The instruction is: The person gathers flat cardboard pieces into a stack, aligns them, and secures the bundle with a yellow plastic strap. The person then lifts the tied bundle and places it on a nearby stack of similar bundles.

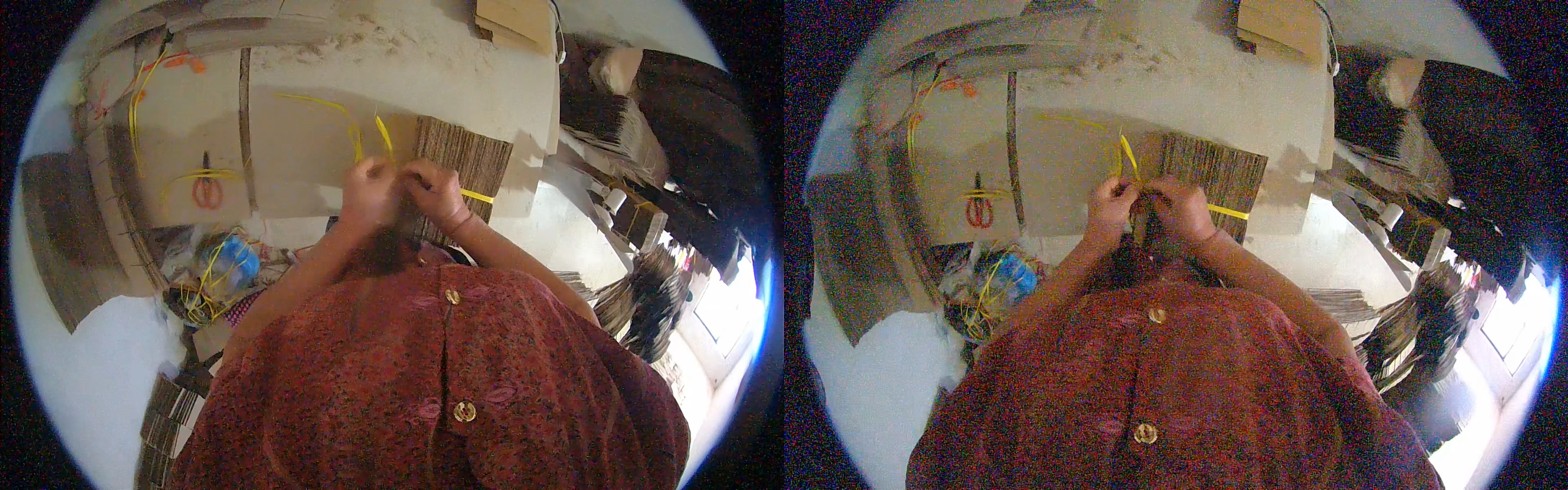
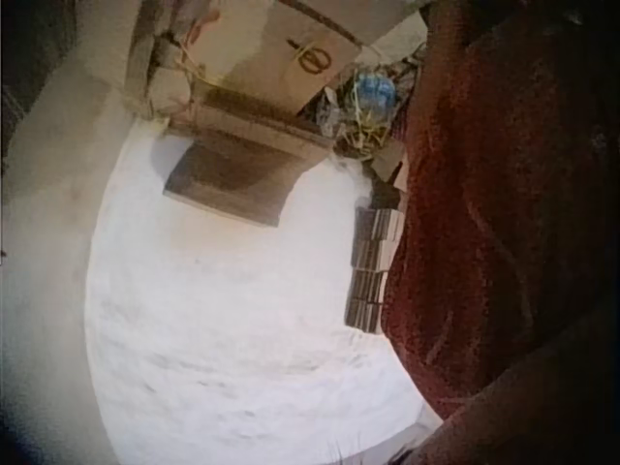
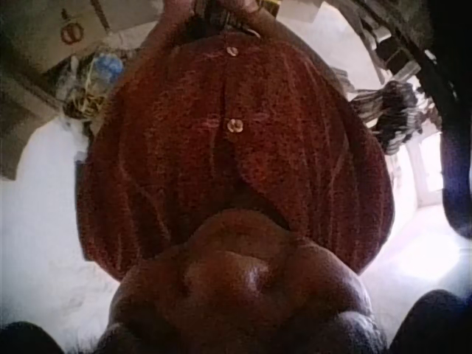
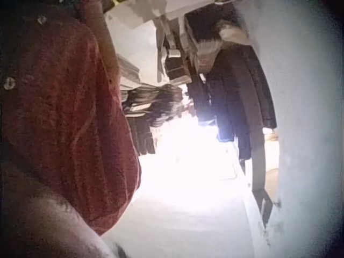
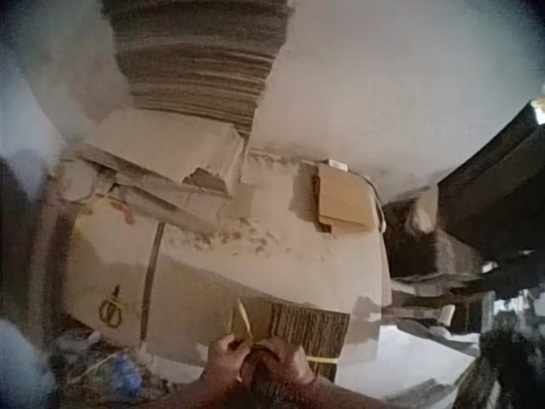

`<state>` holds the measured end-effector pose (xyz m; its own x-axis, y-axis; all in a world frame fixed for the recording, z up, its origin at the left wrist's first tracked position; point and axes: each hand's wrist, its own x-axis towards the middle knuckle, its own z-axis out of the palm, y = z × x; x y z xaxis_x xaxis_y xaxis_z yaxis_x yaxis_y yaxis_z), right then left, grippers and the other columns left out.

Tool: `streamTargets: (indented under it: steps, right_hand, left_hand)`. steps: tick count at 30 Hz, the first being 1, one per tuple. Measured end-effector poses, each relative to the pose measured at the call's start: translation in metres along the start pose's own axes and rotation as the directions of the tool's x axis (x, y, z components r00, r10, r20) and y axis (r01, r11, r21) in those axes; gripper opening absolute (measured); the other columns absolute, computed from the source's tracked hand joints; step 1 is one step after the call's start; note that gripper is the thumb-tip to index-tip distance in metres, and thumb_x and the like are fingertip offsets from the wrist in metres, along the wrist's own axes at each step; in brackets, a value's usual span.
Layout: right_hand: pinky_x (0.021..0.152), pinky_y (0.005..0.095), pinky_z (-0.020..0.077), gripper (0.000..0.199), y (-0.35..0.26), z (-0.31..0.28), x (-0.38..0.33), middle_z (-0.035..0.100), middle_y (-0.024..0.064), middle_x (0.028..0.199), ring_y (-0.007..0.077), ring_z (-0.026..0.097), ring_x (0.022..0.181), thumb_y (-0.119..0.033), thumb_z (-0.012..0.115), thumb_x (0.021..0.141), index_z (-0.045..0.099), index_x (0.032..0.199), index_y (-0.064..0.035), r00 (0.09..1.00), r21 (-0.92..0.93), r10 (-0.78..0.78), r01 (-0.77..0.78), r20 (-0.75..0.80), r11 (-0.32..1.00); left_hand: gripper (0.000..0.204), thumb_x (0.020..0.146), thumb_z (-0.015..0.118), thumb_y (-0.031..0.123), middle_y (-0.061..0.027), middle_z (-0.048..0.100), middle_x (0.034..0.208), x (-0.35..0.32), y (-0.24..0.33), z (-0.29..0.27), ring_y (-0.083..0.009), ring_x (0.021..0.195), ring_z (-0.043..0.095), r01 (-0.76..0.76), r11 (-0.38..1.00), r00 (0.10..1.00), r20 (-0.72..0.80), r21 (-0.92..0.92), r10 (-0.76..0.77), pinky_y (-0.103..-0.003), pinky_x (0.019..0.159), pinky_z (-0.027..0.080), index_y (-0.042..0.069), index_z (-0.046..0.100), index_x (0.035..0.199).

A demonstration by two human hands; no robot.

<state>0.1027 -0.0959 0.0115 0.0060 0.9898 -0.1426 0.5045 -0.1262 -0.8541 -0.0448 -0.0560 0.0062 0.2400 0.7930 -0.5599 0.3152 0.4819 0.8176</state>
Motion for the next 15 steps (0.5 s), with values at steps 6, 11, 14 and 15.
streamTargets:
  steps: [6,11,14,15]
  right_hand:
    - [0.065,0.0359,0.0505,0.025,-0.009,-0.005,0.002,0.063,0.013,0.086,0.0322,0.061,0.076,-0.006,0.06,0.071,0.06,0.096,-0.0068,0.995,-0.036,0.097,-0.095,0.039,0.995]
    - [0.066,0.0356,0.0508,0.028,-0.002,0.001,-0.002,0.063,0.0125,0.086,0.031,0.062,0.077,-0.005,0.062,0.07,0.059,0.097,-0.0068,0.993,0.005,0.095,-0.095,-0.066,0.996]
    - [0.067,0.0355,0.051,0.03,-0.003,0.002,-0.002,0.062,0.0123,0.088,0.0302,0.062,0.079,-0.004,0.062,0.069,0.058,0.099,-0.0069,0.992,0.014,0.101,-0.1,-0.075,0.995]
    - [0.067,0.0355,0.051,0.031,-0.004,0.002,-0.002,0.062,0.0123,0.089,0.0299,0.062,0.079,-0.004,0.062,0.069,0.058,0.1,-0.007,0.993,0.018,0.09,-0.089,-0.071,0.996]
  left_hand:
    - [0.016,0.079,0.057,0.008,-0.0089,0.061,0.076,-0.001,0.003,-0.002,-0.0179,0.072,0.058,-0.176,0.984,0.978,0.112,0.011,0.174,-0.029,0.064,0.046,0.0,0.061,0.091]
    - [0.017,0.077,0.055,0.006,-0.0136,0.06,0.089,0.004,-0.014,-0.005,-0.0255,0.079,0.059,-0.419,0.888,0.899,0.222,0.19,0.377,-0.031,0.069,0.047,0.0,0.06,0.093]
    - [0.019,0.077,0.055,0.005,-0.015,0.059,0.093,0.01,-0.019,-0.01,-0.0281,0.081,0.058,-0.408,0.891,0.892,0.295,0.201,0.342,-0.031,0.073,0.046,0.0,0.06,0.095]
    - [0.019,0.077,0.054,0.005,-0.0153,0.059,0.093,0.014,-0.015,-0.013,-0.0289,0.082,0.058,-0.461,0.878,0.865,0.288,0.131,0.412,-0.031,0.074,0.046,0.0,0.059,0.095]
